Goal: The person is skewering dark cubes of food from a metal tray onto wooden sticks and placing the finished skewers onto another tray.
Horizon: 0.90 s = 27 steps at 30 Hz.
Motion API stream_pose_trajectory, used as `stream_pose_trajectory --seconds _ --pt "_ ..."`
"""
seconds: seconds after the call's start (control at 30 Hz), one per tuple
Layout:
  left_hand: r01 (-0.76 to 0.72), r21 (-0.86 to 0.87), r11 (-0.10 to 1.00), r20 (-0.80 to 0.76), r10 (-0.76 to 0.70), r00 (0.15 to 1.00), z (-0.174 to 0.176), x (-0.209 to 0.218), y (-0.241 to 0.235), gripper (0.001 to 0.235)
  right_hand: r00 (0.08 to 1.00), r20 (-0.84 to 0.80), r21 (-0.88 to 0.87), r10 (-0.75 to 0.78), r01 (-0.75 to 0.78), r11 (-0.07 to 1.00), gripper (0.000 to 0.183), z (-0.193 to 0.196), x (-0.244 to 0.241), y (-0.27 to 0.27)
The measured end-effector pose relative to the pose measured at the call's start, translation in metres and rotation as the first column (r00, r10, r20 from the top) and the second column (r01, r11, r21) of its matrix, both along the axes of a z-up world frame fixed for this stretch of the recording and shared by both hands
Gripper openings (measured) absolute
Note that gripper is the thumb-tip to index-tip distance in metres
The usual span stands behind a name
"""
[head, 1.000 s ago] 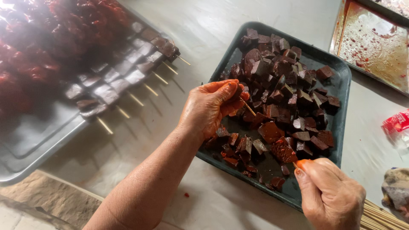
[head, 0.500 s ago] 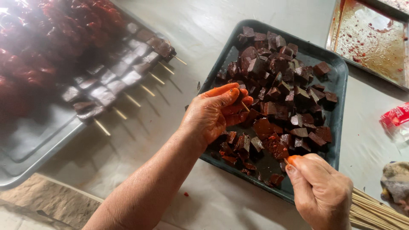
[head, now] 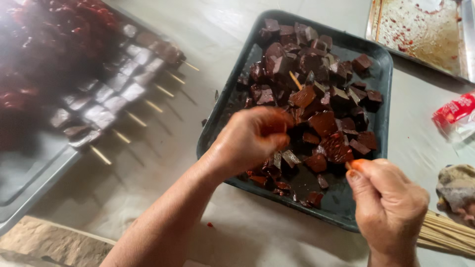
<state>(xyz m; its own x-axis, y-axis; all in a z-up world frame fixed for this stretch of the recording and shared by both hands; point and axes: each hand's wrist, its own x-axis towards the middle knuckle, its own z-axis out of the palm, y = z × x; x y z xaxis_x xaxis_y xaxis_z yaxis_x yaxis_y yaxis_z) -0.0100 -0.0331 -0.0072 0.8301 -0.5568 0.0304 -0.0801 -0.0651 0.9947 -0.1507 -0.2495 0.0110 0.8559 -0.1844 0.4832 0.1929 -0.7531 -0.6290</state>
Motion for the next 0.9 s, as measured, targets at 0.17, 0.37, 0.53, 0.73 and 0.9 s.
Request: stream_pose_trajectory --seconds 0.17,0.37,0.53,0.73,0.9 --pt "-0.016 0.693 0.721 0.370 -0.336 0.866 0.003 -0.018 -0.007 0.034 0.999 0.038 -0.048 0.006 -0.005 0.999 0.008 0.005 -0.001 -0.002" --pt "-0.101 0.628 0.771 0.502 -0.302 0.811 -0.015 -0.015 -0.012 0.012 0.998 0.060 -0.102 0.026 -0.020 0.995 0.009 0.005 0.000 0.000" --pt "-0.086 0.252 0.964 0.175 0.042 0.984 -0.027 -0.003 -0.007 0.033 0.998 0.051 -0.070 0.031 -0.028 0.997 0.010 0.004 -0.001 0.000" --pt "-0.273 -0.302 0.914 -0.563 0.060 0.824 -0.029 0.024 -0.001 0.032 0.998 0.044 -0.081 0.039 -0.036 0.996 0.008 0.008 0.000 0.002" --pt "-0.309 -0.224 0.924 -0.533 0.150 0.833 -0.030 0.026 0.002 0.026 0.998 0.051 -0.108 0.036 -0.030 0.994 0.006 0.006 -0.001 0.001"
